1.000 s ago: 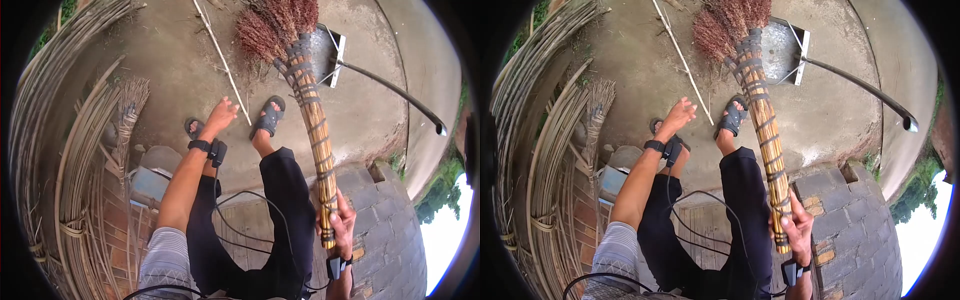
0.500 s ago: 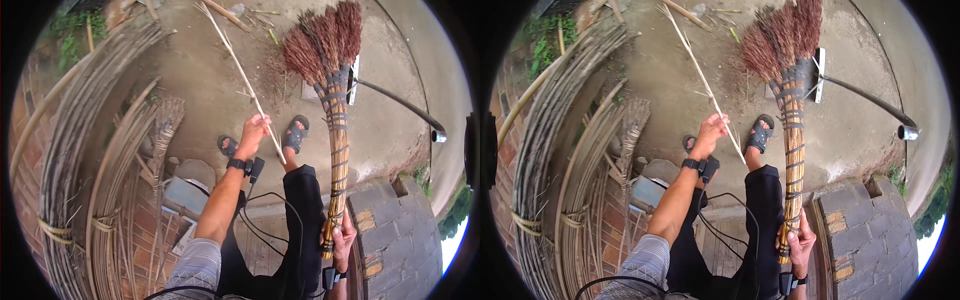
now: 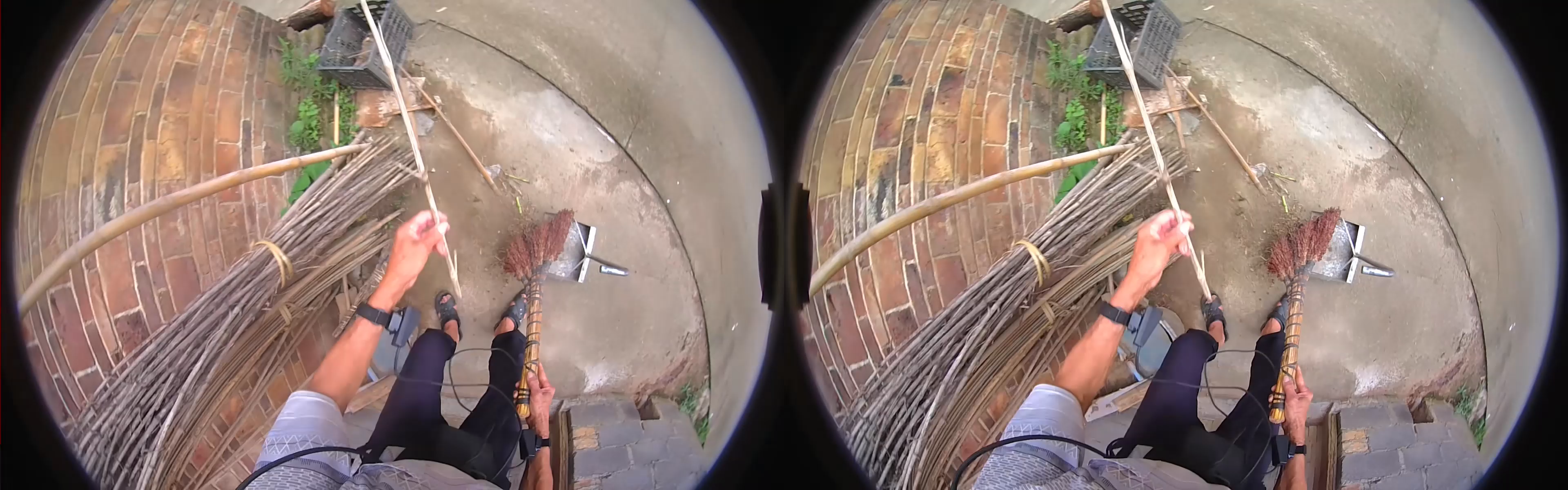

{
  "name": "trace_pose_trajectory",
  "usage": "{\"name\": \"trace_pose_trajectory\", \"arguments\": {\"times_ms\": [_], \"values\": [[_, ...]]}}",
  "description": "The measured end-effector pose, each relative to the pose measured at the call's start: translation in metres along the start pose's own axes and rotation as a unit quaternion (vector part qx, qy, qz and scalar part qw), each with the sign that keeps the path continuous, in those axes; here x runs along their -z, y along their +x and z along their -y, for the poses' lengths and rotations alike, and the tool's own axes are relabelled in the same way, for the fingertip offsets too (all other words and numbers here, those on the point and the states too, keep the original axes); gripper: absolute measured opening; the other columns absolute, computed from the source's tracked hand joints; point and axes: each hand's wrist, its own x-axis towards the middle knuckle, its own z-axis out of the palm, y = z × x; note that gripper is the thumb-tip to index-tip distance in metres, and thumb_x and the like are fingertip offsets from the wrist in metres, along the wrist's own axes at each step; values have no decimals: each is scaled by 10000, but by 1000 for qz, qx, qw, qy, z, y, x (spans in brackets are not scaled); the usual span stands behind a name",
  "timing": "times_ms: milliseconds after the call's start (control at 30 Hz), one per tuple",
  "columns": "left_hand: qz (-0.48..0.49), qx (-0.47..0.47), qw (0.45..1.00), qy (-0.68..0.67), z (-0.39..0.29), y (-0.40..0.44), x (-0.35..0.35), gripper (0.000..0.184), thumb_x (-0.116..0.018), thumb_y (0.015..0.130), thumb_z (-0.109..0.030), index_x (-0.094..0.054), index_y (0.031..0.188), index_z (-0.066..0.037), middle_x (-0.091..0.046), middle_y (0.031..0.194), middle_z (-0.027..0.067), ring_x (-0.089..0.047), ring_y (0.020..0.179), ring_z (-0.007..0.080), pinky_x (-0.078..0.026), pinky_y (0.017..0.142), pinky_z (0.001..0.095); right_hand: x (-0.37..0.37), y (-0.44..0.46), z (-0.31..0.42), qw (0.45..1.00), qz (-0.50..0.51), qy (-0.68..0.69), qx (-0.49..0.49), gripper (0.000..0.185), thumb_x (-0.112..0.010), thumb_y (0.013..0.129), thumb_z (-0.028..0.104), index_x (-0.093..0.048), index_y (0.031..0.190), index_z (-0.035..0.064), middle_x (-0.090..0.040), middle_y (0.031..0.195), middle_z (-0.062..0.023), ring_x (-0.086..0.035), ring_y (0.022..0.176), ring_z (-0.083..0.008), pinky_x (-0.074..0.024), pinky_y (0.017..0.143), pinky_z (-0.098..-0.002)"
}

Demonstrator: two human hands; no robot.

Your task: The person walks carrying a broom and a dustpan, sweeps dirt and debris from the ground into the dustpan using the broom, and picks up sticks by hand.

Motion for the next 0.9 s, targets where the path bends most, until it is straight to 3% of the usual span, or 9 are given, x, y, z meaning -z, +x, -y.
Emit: {"name": "trace_pose_trajectory", "arguments": {"times_ms": [300,367,400,467,500,567,700,800,900], "values": [[-132,-286,941,-125,-150,65,122,234,-575,1025,-160,-545,1181,12,-636,1118,126,-681,867,191,-590,897,397,-37,-20,37,990,-16,-114,78,578,-664,956,189,-473,1483,48,-628,782,-7,-545,609,-75,-457,529,-258],[-139,-343,920,-126,-183,84,171,273,-569,1029,-189,-547,1198,24,-614,1197,166,-666,1023,252,-542,1016,422,-54,-29,45,991,-33,-107,75,578,-662,956,189,-473,1485,51,-619,806,3,-546,628,-73,-463,537,-259],[-148,-383,912,8,-200,93,203,293,-563,1032,-187,-529,1215,39,-577,1283,217,-622,1156,297,-484,1090,449,-62,-32,52,988,-27,-129,76,560,-661,963,170,-475,1478,55,-643,832,-32,-592,626,-103,-547,533,-286],[-123,-266,935,-200,-214,144,298,451,-435,1065,-125,-316,1403,149,-381,1497,299,-398,1413,369,-349,1204,474,-79,-31,51,992,-46,-104,61,570,-670,961,176,-470,1482,58,-648,836,-43,-608,655,-110,-554,533,-287],[-116,-191,904,-364,-201,169,326,531,-387,1072,-118,-185,1466,175,-289,1546,315,-332,1446,390,-311,1225,470,-80,-22,39,992,-55,-94,58,584,-679,957,176,-463,1487,61,-650,823,-44,-609,640,-117,-557,535,-291],[-37,-74,882,-464,-172,172,320,587,-411,1067,-122,-128,1495,163,-277,1551,313,-331,1444,397,-320,1220,472,-102,-11,38,988,-38,-133,69,603,-685,950,162,-450,1496,62,-647,807,-37,-607,634,-110,-554,538,-289],[-24,-34,988,-148,-95,83,131,592,-512,1034,-125,-236,1521,68,-410,1487,285,-524,1307,365,-486,1088,445,-170,35,70,990,28,-125,66,613,-714,915,136,-476,1462,-6,-679,909,-44,-617,758,-116,-517,692,-274],[44,80,989,-117,-18,31,72,511,-567,1006,-102,-381,1467,18,-510,1436,182,-637,1140,271,-554,933,377,-237,76,125,980,96,-175,26,609,-688,932,292,-515,1425,-21,-704,998,-122,-634,797,-144,-530,757,-297],[113,126,985,-30,17,-12,70,424,-569,1010,-117,-478,1410,-7,-554,1392,132,-653,1071,219,-551,904,344,-274,199,103,935,123,-284,175,590,-660,924,371,-580,1354,-25,-705,1111,-196,-678,892,-226,-526,883,-347]]}}
